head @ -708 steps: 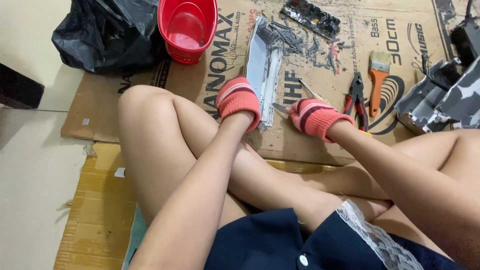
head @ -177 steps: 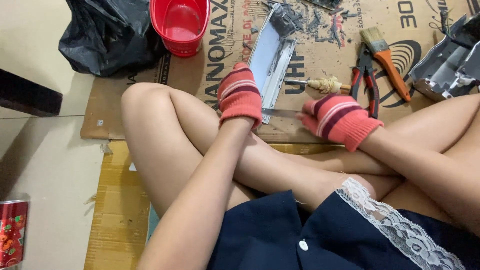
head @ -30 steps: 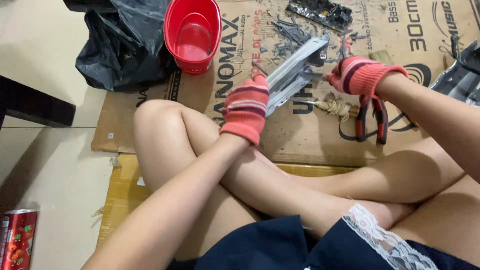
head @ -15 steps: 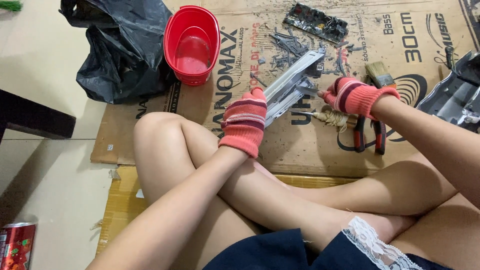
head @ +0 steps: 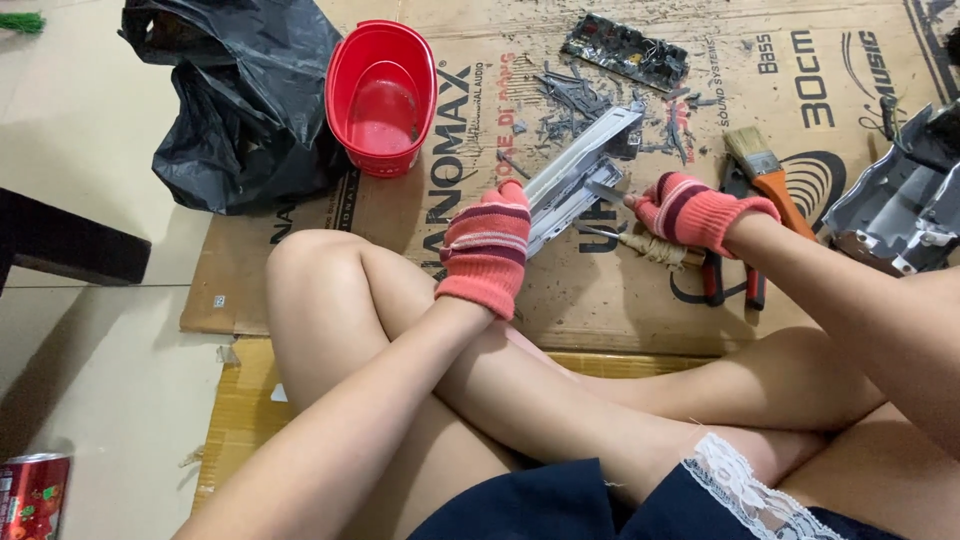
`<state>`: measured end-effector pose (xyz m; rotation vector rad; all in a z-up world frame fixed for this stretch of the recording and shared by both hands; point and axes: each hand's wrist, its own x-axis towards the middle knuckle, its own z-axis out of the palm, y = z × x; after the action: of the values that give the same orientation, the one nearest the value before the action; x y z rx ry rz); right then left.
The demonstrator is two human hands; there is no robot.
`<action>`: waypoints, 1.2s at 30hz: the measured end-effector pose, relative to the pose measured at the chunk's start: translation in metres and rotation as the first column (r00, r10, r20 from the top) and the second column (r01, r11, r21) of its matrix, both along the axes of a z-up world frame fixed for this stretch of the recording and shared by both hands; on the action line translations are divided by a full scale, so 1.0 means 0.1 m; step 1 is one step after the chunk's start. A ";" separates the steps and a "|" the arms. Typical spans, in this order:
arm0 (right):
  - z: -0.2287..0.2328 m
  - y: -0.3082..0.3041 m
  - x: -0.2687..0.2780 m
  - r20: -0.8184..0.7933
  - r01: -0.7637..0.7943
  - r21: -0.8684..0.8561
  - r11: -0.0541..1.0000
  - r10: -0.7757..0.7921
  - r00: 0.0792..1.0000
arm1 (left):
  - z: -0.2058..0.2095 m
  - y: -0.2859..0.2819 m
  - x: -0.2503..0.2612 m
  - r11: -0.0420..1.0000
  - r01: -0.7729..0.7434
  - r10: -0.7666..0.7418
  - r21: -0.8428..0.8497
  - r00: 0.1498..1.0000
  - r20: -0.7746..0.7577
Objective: Cleaning residue from a metal component using a small hand tool and a brush while sitting on the floor.
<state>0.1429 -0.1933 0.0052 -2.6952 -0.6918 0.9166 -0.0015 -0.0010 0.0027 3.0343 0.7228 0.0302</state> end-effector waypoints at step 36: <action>-0.11 0.03 -0.15 -0.019 0.077 0.048 0.996 -0.077 0.997 | 0.05 -0.07 -0.12 0.998 0.041 -0.045 0.041 0.993 0.106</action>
<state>0.1282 -0.1902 -0.0056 -2.6480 -0.5944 0.8912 -0.0131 -0.0081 0.0078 3.0550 0.6555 0.2069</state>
